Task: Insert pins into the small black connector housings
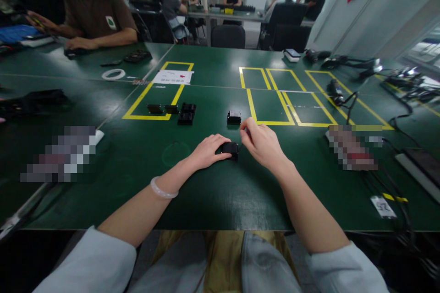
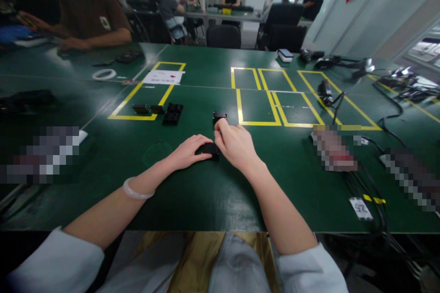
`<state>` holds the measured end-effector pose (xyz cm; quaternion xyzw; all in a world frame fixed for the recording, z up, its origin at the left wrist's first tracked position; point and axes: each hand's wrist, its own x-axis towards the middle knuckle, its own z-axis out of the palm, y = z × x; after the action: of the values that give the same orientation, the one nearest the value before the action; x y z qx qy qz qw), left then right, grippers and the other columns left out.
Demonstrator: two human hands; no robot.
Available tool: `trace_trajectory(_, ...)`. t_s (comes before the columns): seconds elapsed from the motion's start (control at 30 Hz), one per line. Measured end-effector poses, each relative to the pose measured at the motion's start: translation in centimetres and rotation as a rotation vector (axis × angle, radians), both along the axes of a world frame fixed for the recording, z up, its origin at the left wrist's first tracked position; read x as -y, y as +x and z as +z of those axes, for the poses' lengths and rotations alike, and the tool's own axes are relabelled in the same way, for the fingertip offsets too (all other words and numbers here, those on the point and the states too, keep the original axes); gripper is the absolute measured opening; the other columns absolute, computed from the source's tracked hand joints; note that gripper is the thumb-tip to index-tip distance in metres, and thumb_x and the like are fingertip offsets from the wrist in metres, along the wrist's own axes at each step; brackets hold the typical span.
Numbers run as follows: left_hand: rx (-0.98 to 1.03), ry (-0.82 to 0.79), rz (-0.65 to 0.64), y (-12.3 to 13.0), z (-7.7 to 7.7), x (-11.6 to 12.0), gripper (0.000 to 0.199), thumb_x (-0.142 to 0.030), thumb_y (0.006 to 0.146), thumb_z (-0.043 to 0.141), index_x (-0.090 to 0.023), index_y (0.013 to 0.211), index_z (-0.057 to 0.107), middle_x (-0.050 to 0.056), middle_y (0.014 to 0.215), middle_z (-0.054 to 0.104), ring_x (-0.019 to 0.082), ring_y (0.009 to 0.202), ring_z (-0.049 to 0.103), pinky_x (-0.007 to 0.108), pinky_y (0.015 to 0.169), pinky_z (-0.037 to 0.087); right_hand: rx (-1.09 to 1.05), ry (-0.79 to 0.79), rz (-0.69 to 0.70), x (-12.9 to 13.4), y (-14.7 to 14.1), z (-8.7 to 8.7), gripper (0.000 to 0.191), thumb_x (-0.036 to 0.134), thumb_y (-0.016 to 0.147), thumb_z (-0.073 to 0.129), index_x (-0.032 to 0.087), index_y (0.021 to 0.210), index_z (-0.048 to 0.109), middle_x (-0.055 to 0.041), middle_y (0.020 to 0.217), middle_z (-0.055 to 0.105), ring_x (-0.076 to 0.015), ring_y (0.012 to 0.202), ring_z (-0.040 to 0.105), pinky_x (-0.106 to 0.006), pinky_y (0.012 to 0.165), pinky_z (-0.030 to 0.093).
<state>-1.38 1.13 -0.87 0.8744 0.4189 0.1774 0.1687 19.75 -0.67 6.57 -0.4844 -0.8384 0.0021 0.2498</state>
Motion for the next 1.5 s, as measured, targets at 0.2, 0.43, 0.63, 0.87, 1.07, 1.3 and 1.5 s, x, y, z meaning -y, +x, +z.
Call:
trace_trajectory(0.2,-0.002,-0.007,0.007,-0.03,0.0,-0.01,0.04,-0.051,0.092,0.058,-0.023,0.119,0.057,0.007,0.115,0.061,0.026,0.105,0.056,0.039,0.09,0.045,0.015,0.0,-0.028,-0.1,0.04,-0.18,0.021,0.028,0.097,0.034,0.02,0.1,0.053,-0.0036,0.076,0.066,-0.0181,0.067,0.058,-0.028,0.067,0.034)
trace_trajectory(0.43,0.008,-0.01,-0.006,-0.03,0.14,0.04,0.039,-0.051,0.092,0.058,-0.022,0.119,0.057,0.007,0.115,0.061,0.026,0.105,0.056,0.039,0.09,0.045,0.007,0.009,0.002,0.09,0.06,0.14,0.02,0.033,0.099,0.037,0.021,0.096,0.053,-0.0028,0.077,0.067,-0.0181,0.068,0.059,-0.028,0.068,0.034)
trace_trajectory(0.63,0.008,-0.018,0.007,-0.04,0.09,0.02,0.039,-0.051,0.092,0.058,-0.024,0.12,0.057,0.007,0.116,0.061,0.026,0.106,0.056,0.039,0.091,0.045,0.065,0.015,-0.039,0.07,0.04,0.22,0.021,0.029,0.099,0.035,0.02,0.095,0.054,-0.0034,0.075,0.067,-0.0177,0.064,0.057,-0.028,0.066,0.032)
trace_trajectory(0.87,0.014,0.004,-0.009,-0.05,-0.12,-0.05,0.039,-0.051,0.092,0.059,-0.023,0.119,0.057,0.007,0.116,0.061,0.026,0.106,0.056,0.038,0.091,0.044,0.053,0.02,-0.016,0.11,-0.01,0.3,0.025,0.034,0.101,0.034,0.02,0.093,0.053,-0.0029,0.075,0.067,-0.0174,0.066,0.059,-0.028,0.067,0.032)
trace_trajectory(1.07,0.001,-0.005,0.004,-0.07,-0.12,-0.05,0.039,-0.051,0.092,0.059,-0.023,0.119,0.057,0.007,0.116,0.061,0.026,0.105,0.056,0.038,0.09,0.045,0.058,0.025,-0.047,-0.07,0.01,0.09,0.024,0.029,0.101,0.032,0.02,0.096,0.053,-0.0032,0.076,0.068,-0.0172,0.064,0.058,-0.028,0.065,0.031)
trace_trajectory(1.3,0.018,0.0,-0.002,-0.09,-0.21,-0.09,0.039,-0.051,0.091,0.059,-0.023,0.119,0.057,0.007,0.116,0.061,0.026,0.105,0.056,0.038,0.091,0.044,0.055,0.052,-0.005,0.08,0.06,0.2,0.026,0.034,0.102,0.033,0.021,0.091,0.053,-0.0027,0.077,0.068,-0.0171,0.066,0.059,-0.029,0.068,0.031)
trace_trajectory(1.5,0.012,-0.015,0.002,-0.07,-0.08,-0.03,0.039,-0.051,0.091,0.058,-0.024,0.12,0.057,0.007,0.117,0.061,0.026,0.106,0.056,0.039,0.09,0.045,0.07,0.068,-0.024,0.02,0.01,0.07,0.025,0.027,0.101,0.032,0.019,0.096,0.056,-0.0041,0.078,0.07,-0.017,0.067,0.06,-0.029,0.07,0.031)
